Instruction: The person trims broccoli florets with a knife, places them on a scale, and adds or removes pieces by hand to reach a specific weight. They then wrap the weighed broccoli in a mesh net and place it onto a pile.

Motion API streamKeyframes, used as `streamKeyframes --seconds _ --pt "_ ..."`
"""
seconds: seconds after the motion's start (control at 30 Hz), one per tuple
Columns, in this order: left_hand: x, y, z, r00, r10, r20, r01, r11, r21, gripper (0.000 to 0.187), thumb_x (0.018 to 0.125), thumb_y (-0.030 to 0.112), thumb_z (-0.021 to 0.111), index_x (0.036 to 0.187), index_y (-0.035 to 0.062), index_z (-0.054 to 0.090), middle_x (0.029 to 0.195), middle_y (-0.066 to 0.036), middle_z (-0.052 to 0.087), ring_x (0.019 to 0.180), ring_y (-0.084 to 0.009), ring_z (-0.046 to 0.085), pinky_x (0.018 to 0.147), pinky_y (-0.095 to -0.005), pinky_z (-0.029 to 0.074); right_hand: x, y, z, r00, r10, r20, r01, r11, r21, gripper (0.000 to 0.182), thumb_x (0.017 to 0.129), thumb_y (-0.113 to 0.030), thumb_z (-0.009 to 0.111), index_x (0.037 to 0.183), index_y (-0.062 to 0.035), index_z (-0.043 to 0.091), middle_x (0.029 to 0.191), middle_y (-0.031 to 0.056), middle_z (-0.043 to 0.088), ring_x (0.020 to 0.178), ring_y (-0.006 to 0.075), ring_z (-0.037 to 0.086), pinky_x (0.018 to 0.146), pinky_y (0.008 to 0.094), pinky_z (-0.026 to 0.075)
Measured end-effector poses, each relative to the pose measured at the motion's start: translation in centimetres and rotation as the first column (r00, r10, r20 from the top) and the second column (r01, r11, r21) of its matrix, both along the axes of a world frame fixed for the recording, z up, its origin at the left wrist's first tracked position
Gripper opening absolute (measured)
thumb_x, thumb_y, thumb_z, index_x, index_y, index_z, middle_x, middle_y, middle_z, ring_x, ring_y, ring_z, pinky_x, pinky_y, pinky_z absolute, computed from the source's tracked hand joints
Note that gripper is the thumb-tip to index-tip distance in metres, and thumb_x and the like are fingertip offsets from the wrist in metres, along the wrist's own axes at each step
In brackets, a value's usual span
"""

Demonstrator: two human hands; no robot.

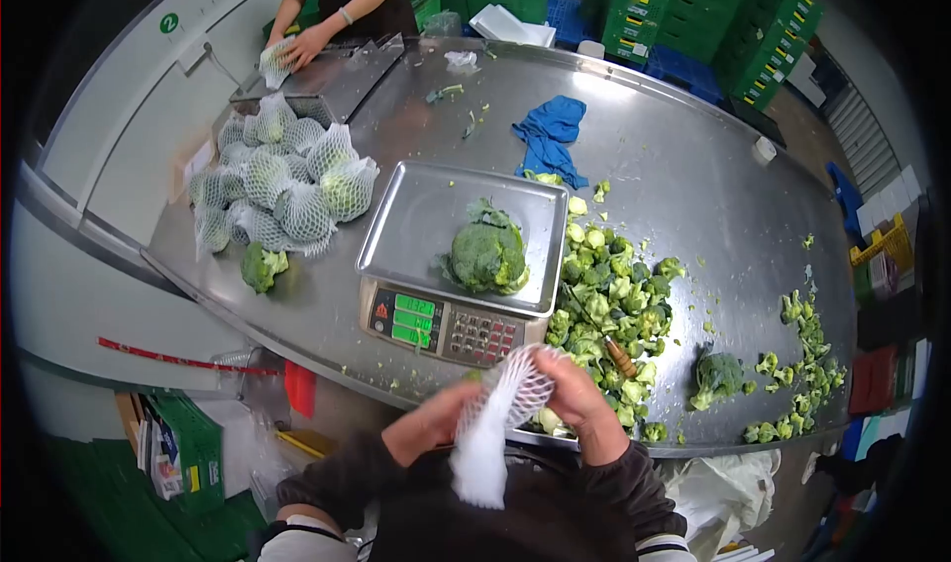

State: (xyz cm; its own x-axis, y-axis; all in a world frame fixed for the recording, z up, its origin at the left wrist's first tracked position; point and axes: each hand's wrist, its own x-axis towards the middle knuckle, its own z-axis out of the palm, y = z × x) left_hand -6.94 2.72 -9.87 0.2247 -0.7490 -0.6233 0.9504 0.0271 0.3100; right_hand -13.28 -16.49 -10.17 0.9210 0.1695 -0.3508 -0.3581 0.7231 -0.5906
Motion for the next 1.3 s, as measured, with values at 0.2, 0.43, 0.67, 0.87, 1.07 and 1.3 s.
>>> streamKeyframes --seconds 0.2,0.43,0.67,0.87,1.07,1.3 --pt "7.4 1.7 -3.1 0.837 -0.148 0.526 -0.051 0.938 0.344 0.021 0.082 0.01 0.065 0.101 0.0018 0.065 0.079 -0.006 0.068 0.057 -0.0095 0.06 0.049 -0.0239 0.048 3.3 -1.8 0.8 0.999 0.015 -0.035 -0.029 0.902 -0.43 0.022 0.09 -0.011 0.052 0.104 0.0016 0.062 0.085 0.0075 0.067 0.076 0.0111 0.063 0.07 0.025 0.051" --pt "18.4 -2.9 -5.4 0.259 -0.028 0.966 -0.472 0.868 0.151 0.026 0.087 0.02 0.06 0.104 0.0004 0.062 0.082 -0.006 0.066 0.067 -0.0106 0.06 0.058 -0.0248 0.049 11.7 -1.6 0.4 0.837 -0.292 0.463 0.508 0.101 -0.855 0.025 0.088 -0.006 0.047 0.108 -0.0016 0.06 0.088 0.0098 0.066 0.081 0.0156 0.061 0.074 0.0283 0.046" --pt "16.0 -1.5 -4.1 0.546 0.54 0.64 -0.409 0.839 -0.359 0.042 0.093 0.041 0.048 0.109 0.0035 0.055 0.097 -0.01 0.063 0.088 -0.0189 0.063 0.076 -0.0343 0.053 8.0 0.0 4.2 0.84 -0.292 0.459 0.543 0.434 -0.719 0.026 0.094 -0.019 0.043 0.099 0.0011 0.058 0.084 0.0029 0.061 0.078 0.0101 0.054 0.07 0.0241 0.043" --pt "10.8 -1.8 2.6 0.956 0.277 -0.096 -0.291 0.857 -0.425 0.065 0.09 0.057 0.04 0.114 -0.0014 0.054 0.109 -0.02 0.061 0.097 -0.0305 0.062 0.088 -0.0443 0.05 5.9 -1.5 5.5 0.997 0.078 0.003 -0.069 0.894 -0.443 0.027 0.093 -0.018 0.046 0.101 0.0039 0.059 0.079 0.009 0.064 0.061 0.0149 0.062 0.05 0.0249 0.049" --pt "9.5 -2.5 -1.0 0.922 0.385 -0.032 -0.383 0.899 -0.212 0.039 0.09 0.027 0.039 0.103 -0.0043 0.059 0.098 -0.019 0.065 0.088 -0.0309 0.065 0.086 -0.0431 0.051 3.6 -1.4 3.5 0.946 -0.24 -0.218 0.294 0.918 0.266 0.045 0.097 -0.035 0.041 0.12 0.0021 0.052 0.09 0.0105 0.066 0.07 0.0183 0.066 0.061 0.0313 0.056" --pt "8.6 -4.3 0.9 0.903 0.307 -0.302 -0.419 0.79 -0.448 0.035 0.086 0.029 0.042 0.087 0.0013 0.063 0.084 -0.015 0.067 0.075 -0.0292 0.065 0.081 -0.0403 0.051 2.5 1.3 -0.9 0.9 -0.416 -0.132 0.417 0.909 -0.022 0.029 0.094 -0.017 0.049 0.111 0.0058 0.056 0.098 0.0125 0.065 0.082 0.0175 0.065 0.074 0.0306 0.054"
